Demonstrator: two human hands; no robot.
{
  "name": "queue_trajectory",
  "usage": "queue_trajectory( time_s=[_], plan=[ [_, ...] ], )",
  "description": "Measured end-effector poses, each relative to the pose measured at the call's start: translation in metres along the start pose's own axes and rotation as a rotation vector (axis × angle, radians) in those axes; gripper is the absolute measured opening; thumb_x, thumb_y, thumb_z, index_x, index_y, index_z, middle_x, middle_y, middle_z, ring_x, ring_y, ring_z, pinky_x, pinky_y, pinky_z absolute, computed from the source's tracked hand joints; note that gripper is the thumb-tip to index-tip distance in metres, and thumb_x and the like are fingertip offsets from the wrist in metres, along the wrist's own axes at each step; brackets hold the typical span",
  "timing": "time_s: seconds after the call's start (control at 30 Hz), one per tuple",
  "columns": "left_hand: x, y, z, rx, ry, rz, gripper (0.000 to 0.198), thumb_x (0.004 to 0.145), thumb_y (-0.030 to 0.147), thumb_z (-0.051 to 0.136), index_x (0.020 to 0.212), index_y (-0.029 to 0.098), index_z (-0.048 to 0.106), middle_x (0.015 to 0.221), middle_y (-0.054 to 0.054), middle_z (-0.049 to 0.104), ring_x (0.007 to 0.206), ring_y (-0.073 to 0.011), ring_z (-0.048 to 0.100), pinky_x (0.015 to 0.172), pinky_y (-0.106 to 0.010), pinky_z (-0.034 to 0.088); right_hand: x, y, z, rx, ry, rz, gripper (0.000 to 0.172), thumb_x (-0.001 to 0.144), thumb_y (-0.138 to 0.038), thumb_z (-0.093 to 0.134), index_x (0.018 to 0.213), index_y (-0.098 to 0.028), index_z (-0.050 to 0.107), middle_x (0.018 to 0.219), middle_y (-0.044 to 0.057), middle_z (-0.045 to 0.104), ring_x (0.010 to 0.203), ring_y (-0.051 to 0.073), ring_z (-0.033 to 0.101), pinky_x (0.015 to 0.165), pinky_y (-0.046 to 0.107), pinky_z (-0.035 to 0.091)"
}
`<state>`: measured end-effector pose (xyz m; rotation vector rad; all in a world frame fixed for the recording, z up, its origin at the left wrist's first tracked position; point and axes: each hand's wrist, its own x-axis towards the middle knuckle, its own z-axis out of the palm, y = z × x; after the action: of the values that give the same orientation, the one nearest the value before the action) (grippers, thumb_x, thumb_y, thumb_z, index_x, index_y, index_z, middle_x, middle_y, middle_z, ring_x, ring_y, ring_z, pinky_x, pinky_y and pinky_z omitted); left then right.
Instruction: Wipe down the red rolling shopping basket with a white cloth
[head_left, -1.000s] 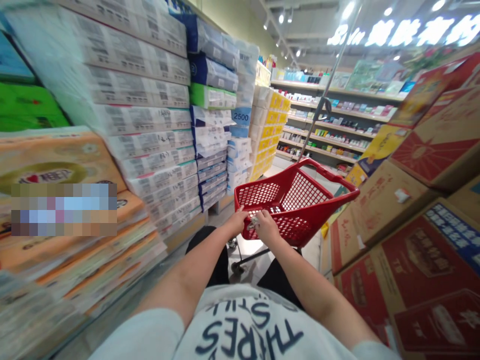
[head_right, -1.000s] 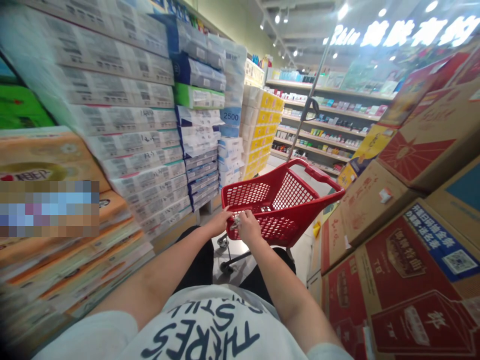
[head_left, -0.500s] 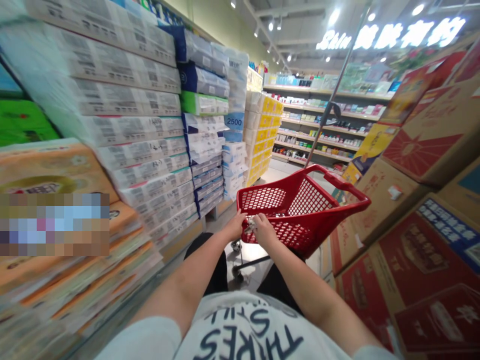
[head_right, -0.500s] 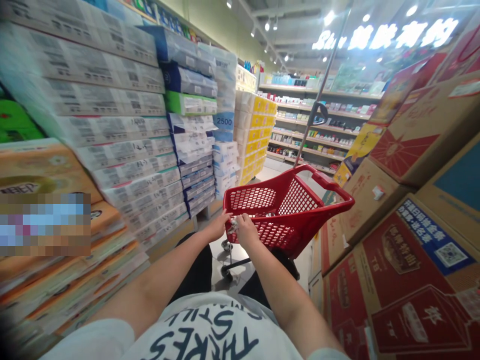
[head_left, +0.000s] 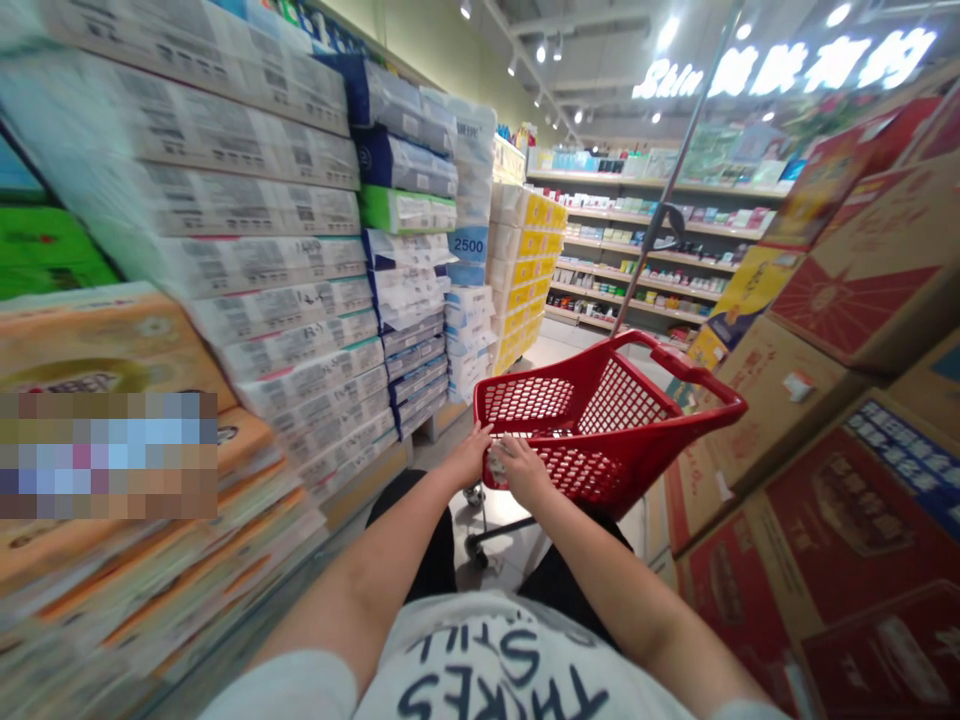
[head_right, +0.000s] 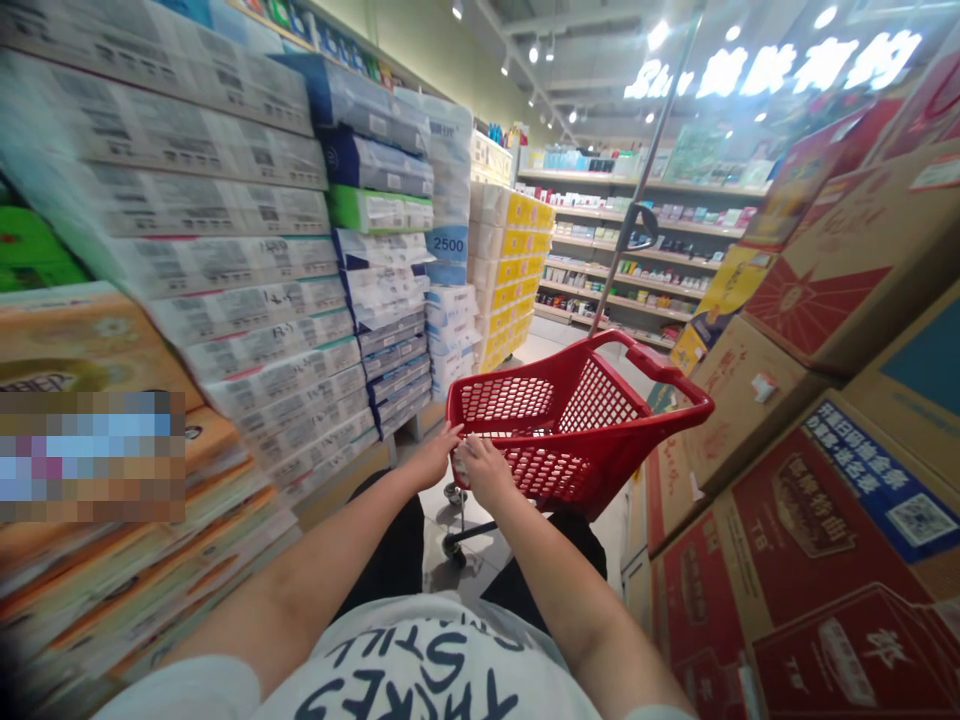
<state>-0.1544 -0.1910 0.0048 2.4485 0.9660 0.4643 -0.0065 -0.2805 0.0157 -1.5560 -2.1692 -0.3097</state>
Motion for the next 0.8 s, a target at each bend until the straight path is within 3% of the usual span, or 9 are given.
queue_trajectory(
  time_s=[0.13, 0.33, 0.47, 0.67, 0.8],
  plan=[
    [0.000, 0.000, 0.003, -0.019, 0.019, 0.001, 0.059, 0.083, 0.009, 0.044, 0.142, 0.015, 0.041, 0.154, -0.007, 0.031, 0.147, -0.0235, 0.014, 0.121, -0.043, 0.024, 0.007, 0.002, -0.004, -0.039, 0.048, -0.018, 0.038, 0.086, -0.009, 0.050, 0.121, -0.017, 0.061, 0.130, 0.014, 0.054, 0.113, 0.025, 0.049, 0.101, 0.040, 0.043],
    [0.000, 0.002, 0.003, 0.028, 0.009, -0.011, 0.055, 0.086, 0.009, 0.043, 0.141, 0.009, 0.041, 0.152, -0.011, 0.033, 0.147, -0.0259, 0.014, 0.122, -0.043, 0.023, 0.005, 0.007, 0.001, -0.098, -0.072, 0.055, 0.050, 0.084, -0.010, 0.053, 0.134, -0.018, 0.052, 0.142, 0.013, 0.047, 0.125, 0.028, 0.044, 0.103, 0.044, 0.039],
    [-0.001, 0.002, 0.004, 0.074, 0.000, -0.015, 0.057, 0.085, 0.007, 0.040, 0.142, 0.009, 0.040, 0.153, -0.010, 0.031, 0.147, -0.0246, 0.013, 0.122, -0.040, 0.023, 0.001, 0.011, 0.002, -0.098, -0.087, 0.064, 0.052, 0.084, -0.010, 0.053, 0.135, -0.020, 0.051, 0.141, 0.011, 0.048, 0.124, 0.026, 0.046, 0.103, 0.042, 0.038],
    [0.000, -0.001, 0.007, 0.125, 0.002, -0.011, 0.055, 0.085, 0.008, 0.040, 0.140, 0.012, 0.041, 0.154, -0.010, 0.029, 0.148, -0.0215, 0.012, 0.122, -0.040, 0.023, -0.008, 0.014, 0.003, -0.126, -0.132, -0.115, 0.050, 0.090, -0.016, 0.049, 0.140, -0.019, 0.047, 0.147, 0.009, 0.043, 0.139, 0.029, 0.030, 0.114, 0.047, 0.026],
    [-0.002, -0.003, 0.008, 0.190, -0.001, 0.015, 0.056, 0.086, 0.014, 0.043, 0.142, 0.012, 0.038, 0.155, -0.011, 0.026, 0.147, -0.0223, 0.013, 0.121, -0.041, 0.025, -0.008, 0.014, 0.006, -0.103, -0.120, -0.078, 0.049, 0.091, -0.025, 0.054, 0.139, -0.022, 0.048, 0.147, 0.008, 0.043, 0.139, 0.028, 0.032, 0.114, 0.049, 0.026]
  ],
)
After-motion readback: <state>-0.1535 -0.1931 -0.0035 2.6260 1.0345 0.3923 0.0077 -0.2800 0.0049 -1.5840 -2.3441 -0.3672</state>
